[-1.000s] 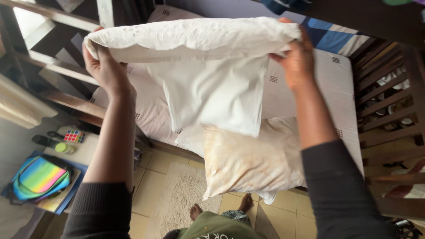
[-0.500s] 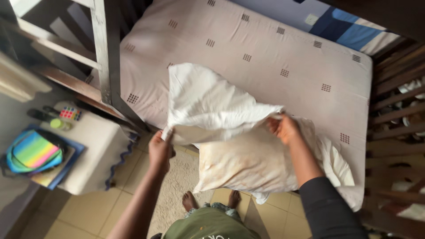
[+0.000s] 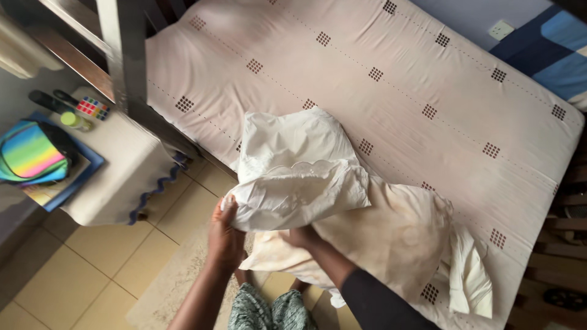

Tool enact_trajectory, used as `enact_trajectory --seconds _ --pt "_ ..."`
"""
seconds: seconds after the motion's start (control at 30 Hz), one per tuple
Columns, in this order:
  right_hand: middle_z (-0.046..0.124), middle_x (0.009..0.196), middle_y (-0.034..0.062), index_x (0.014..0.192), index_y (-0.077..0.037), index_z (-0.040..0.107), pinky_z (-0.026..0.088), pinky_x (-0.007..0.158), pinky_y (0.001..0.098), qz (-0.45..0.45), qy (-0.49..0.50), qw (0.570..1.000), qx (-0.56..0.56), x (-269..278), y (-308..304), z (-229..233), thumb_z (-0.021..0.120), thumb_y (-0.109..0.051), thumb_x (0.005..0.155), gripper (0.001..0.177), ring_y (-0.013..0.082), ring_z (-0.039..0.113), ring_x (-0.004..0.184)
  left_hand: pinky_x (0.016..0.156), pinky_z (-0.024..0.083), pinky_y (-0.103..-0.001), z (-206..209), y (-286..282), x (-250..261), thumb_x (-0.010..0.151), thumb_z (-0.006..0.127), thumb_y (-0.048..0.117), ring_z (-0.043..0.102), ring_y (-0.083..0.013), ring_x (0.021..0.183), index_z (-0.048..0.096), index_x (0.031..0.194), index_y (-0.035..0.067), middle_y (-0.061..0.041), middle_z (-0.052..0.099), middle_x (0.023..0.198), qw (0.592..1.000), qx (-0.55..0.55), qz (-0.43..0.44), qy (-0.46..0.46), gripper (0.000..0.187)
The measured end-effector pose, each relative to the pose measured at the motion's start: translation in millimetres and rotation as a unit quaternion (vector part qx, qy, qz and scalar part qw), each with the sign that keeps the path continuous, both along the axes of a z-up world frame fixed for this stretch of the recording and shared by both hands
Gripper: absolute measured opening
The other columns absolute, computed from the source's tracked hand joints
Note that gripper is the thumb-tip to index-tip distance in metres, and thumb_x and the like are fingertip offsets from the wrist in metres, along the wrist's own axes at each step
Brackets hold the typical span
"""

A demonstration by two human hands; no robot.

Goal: The person puts pillowcases onto pillows by hand, smoothing the fabric and tucking the pillows into the covers.

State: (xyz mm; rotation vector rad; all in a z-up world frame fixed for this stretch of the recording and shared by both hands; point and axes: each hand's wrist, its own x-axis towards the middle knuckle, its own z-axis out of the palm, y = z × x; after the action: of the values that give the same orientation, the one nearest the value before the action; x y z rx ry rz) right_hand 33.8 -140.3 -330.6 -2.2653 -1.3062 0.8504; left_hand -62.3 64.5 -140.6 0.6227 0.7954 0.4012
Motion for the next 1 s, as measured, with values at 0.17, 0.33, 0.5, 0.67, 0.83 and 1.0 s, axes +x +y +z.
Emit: enact_trajectory --seconds 0.17,0.33,0.5,0.67,0.83,1.0 --pt "0.06 0.137 0.0173 0.135 -0.007 0.06 0.045 0.108 0.0437 -0.034 -0.073 0.99 -0.112 47 -6 -20 0.085 -0.024 0.074 0.068 0.0305 0.055 0.13 0.097 0.057 -0.037 22 -5 -12 0.094 0.058 0.014 0.069 -0.0215 0.101 0.06 0.125 0.006 -0.01 0.072 0.11 0.999 0.024 -0.03 -0.025 0.032" --pt "0.062 0.138 0.0149 0.134 -0.009 0.061 0.046 0.109 0.0428 -0.055 -0.045 0.996 -0.052 76 -29 -15 0.088 -0.024 0.07 0.071 0.0292 0.056 0.131 0.073 0.054 -0.044 29 -18 -28 0.101 0.059 0.022 0.064 -0.0202 0.093 0.064 0.119 -0.002 -0.015 0.069 0.107 0.96 0.119 -0.097 0.233 0.031" --pt "0.063 0.138 0.0125 0.133 -0.011 0.063 0.046 0.11 0.042 -0.079 0.006 0.995 0.061 91 -79 21 0.091 -0.025 0.066 0.075 0.028 0.056 0.131 0.091 0.057 -0.041 20 8 -11 0.103 0.05 0.017 0.066 -0.0249 0.1 0.059 0.125 0.002 -0.017 0.066 0.117 0.992 0.034 0.017 0.118 0.028" --pt "0.065 0.139 0.0102 0.132 -0.013 0.064 0.047 0.11 0.0411 -0.085 0.029 0.988 0.129 112 -143 75 0.094 -0.025 0.062 0.078 0.0267 0.057 0.132 0.101 0.054 -0.045 24 27 18 0.1 0.042 0.017 0.066 -0.0247 0.112 0.053 0.128 0.009 -0.013 0.062 0.13 0.99 -0.087 0.11 0.012 0.031" --pt "0.065 0.138 0.0101 0.131 -0.013 0.065 0.047 0.11 0.0415 -0.126 0.041 0.985 0.11 135 -191 116 0.093 -0.027 0.062 0.077 0.0269 0.058 0.131 0.067 0.064 -0.037 25 4 43 0.101 0.061 0.019 0.069 -0.02 0.072 0.065 0.118 -0.001 -0.017 0.073 0.099 0.977 0.179 -0.046 0.106 0.027" --pt "0.065 0.136 0.0107 0.13 -0.012 0.065 0.047 0.11 0.0421 -0.175 0.071 0.979 0.079 139 -215 122 0.092 -0.03 0.063 0.074 0.0275 0.058 0.13 0.048 0.04 -0.032 27 -62 58 0.103 0.064 0.023 0.05 -0.0203 0.054 0.079 0.12 0.008 -0.017 0.074 0.081 0.897 0.327 -0.223 0.195 0.027"
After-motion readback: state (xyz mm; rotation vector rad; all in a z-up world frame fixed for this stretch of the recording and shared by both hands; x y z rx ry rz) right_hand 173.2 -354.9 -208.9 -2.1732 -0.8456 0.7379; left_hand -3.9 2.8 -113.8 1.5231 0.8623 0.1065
